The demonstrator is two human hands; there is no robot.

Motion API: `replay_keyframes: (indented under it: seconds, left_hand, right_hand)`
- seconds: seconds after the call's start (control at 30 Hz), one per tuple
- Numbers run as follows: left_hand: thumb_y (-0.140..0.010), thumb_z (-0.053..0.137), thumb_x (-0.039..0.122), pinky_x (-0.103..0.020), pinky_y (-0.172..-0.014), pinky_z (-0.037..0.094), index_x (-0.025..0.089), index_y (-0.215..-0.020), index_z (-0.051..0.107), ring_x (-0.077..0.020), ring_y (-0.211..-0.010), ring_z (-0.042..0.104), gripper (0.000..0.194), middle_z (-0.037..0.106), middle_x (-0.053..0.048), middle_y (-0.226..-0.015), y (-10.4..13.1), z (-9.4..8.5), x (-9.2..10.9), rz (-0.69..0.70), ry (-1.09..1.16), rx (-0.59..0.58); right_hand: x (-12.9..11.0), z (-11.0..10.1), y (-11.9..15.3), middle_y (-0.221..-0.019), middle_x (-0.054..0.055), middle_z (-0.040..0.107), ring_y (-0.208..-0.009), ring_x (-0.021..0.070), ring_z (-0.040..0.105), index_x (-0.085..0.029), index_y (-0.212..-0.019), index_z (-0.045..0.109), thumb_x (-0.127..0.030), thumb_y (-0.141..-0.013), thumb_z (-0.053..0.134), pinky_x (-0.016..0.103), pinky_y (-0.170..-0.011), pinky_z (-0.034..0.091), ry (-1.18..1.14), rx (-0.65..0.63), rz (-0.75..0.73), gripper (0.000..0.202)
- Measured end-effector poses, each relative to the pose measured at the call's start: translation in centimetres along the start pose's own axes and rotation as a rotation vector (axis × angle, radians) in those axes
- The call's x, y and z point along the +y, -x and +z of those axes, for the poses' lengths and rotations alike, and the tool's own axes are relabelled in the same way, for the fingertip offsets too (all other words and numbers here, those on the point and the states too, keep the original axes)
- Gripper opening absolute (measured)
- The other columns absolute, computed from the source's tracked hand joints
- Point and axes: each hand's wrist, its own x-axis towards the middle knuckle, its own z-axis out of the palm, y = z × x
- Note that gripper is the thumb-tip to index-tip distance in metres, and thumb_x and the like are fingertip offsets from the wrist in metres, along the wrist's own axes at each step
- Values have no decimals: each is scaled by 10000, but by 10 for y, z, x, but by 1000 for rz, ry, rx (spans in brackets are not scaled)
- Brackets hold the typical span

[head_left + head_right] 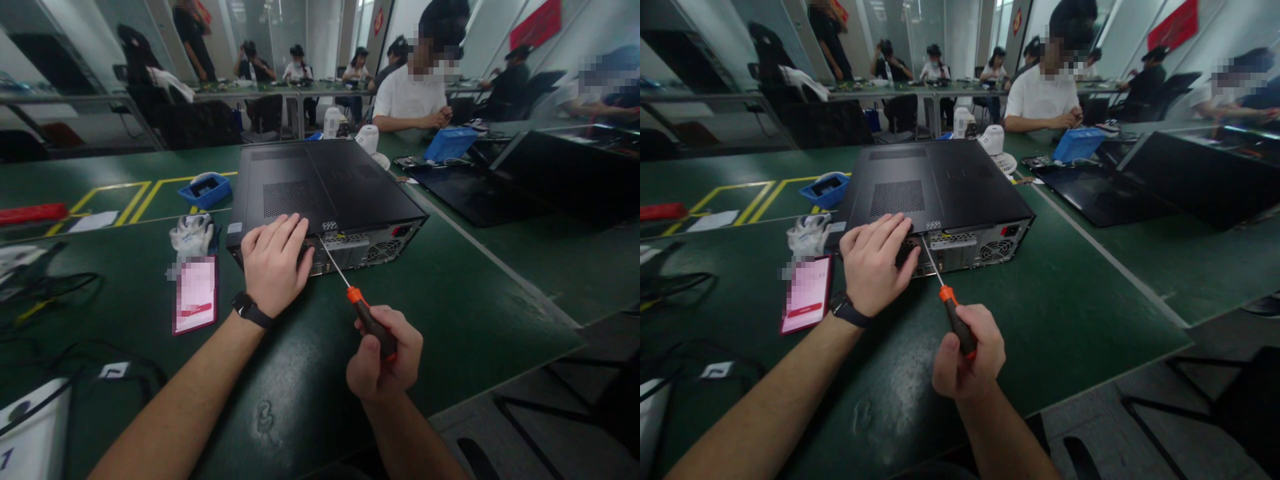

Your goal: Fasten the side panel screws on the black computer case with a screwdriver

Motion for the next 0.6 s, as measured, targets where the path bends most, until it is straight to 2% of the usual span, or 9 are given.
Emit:
replay_keyframes:
  seconds: [0.13, 0.23, 0.33, 0.5, 0.6]
  left_hand:
    - [-1008, 634, 293, -536, -1144, 384, 205, -1479, 625, -335, -1407, 623, 479, 676, -117, -1513, 0, 0, 0, -6, 9, 4]
    - [-998, 639, 289, -552, -1151, 381, 224, -1498, 614, -341, -1420, 612, 505, 668, -115, -1524, 0, 0, 0, -18, 28, -9]
    - [-1000, 637, 288, -556, -1152, 379, 226, -1503, 610, -341, -1422, 610, 508, 665, -116, -1527, 0, -1, 0, -18, 28, -14]
    - [-1000, 636, 290, -561, -1153, 379, 230, -1502, 614, -345, -1421, 611, 506, 668, -115, -1522, 0, -1, 0, -20, 30, -12]
    - [-991, 642, 288, -567, -1159, 376, 237, -1509, 612, -348, -1428, 605, 521, 665, -113, -1527, 0, -1, 0, -30, 49, -19]
  right_hand:
    - [0, -1, 0, -998, 55, 698, -768, 172, 714, -172, -1280, 629, -167, -928, 603, 365, -670, 652, 58, -1, -7, 353]
    - [0, -5, 4, -1012, 51, 732, -687, 140, 699, -189, -1298, 632, -184, -948, 627, 306, -603, 632, 168, 7, -18, 350]
    - [0, -7, 7, -1001, 44, 738, -668, 128, 694, -188, -1296, 640, -209, -970, 617, 280, -578, 613, 173, -8, 16, 328]
    - [-1, -2, -1, -1012, 59, 702, -772, 174, 703, -176, -1301, 633, -215, -946, 603, 360, -655, 631, 13, -13, -4, 359]
    - [-3, 1, -6, -1003, 66, 689, -826, 193, 696, -156, -1288, 641, -167, -911, 589, 384, -695, 625, -18, -12, -28, 380]
